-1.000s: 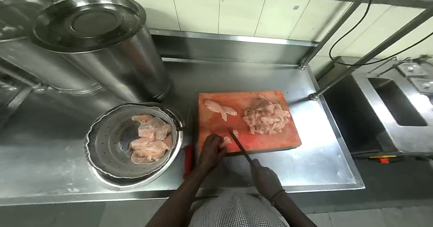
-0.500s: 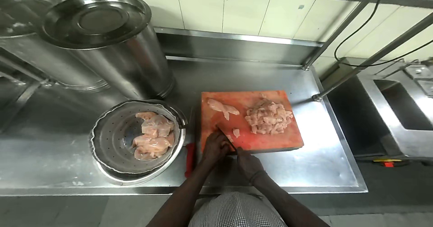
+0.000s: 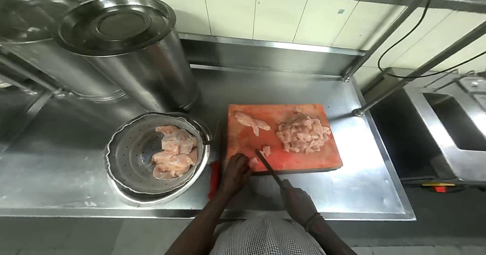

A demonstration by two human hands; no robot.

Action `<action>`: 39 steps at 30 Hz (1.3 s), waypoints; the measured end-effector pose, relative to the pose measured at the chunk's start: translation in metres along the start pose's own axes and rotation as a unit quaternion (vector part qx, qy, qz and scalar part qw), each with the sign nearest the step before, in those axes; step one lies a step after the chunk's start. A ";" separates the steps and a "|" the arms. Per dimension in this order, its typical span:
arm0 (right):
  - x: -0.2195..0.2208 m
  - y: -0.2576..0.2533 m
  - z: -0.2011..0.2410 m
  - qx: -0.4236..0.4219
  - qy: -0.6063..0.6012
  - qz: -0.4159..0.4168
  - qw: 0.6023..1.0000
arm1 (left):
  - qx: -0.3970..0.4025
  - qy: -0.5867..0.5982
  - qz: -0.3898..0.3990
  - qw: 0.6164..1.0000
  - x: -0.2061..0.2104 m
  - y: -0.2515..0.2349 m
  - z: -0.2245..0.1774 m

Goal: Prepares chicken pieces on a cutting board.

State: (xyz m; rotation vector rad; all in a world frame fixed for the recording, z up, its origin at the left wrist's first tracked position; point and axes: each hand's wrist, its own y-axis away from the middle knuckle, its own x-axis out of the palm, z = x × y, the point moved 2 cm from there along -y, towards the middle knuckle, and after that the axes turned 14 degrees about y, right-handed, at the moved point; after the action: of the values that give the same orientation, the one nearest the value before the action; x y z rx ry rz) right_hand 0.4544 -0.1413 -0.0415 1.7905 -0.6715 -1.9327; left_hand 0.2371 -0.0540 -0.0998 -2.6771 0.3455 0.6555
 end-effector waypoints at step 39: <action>0.100 0.018 -0.131 0.176 -0.518 -0.204 0.812 | -0.183 -0.106 0.223 0.952 0.054 -0.104 -0.054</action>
State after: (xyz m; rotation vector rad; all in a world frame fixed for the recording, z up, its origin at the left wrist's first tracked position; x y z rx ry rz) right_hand 0.5766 -0.2241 -0.1173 0.9068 -1.0770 -3.2740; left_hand 0.3379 0.0106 -0.0514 -2.8487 0.8568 1.2371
